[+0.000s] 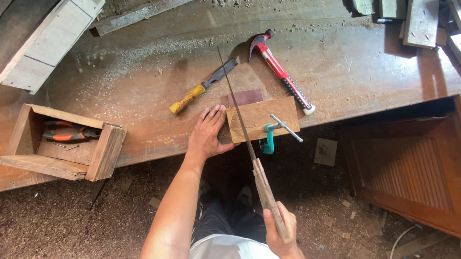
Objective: The person uses a hammer and chisel to carve a small wooden block clamped to a workbench, then switches to a hand saw to cut the block along a marked line. The person repeatedly alternates between chiseling and sawing to shape the wood.
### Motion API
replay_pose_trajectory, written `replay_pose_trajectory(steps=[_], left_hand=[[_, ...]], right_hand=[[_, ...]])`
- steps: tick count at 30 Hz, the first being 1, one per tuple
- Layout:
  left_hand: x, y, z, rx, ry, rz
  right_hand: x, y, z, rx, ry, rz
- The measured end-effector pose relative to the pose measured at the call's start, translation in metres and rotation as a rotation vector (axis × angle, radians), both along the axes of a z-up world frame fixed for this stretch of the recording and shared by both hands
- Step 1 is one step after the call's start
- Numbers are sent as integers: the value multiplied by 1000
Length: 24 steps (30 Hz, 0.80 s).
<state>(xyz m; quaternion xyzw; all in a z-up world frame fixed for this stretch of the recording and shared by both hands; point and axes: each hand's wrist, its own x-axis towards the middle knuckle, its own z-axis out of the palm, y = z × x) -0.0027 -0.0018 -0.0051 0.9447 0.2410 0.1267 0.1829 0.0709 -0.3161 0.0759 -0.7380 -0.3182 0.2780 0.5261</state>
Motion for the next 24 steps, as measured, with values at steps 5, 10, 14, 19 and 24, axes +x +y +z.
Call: replay_pose_trajectory(steps=[5, 10, 14, 19, 24], left_hand=[[0, -1, 3, -16, -39, 0], [-2, -2, 2, 4, -29, -3], [1, 2, 1, 1, -30, -3], [0, -1, 4, 0, -32, -7], [2, -2, 6, 17, -32, -2]], right_hand=[[4, 39, 12, -58, 66, -3], [1, 24, 16, -44, 75, 2], [-5, -15, 12, -30, -43, 7], [-12, -44, -2, -10, -88, -22], [-21, -42, -13, -10, -61, 34]])
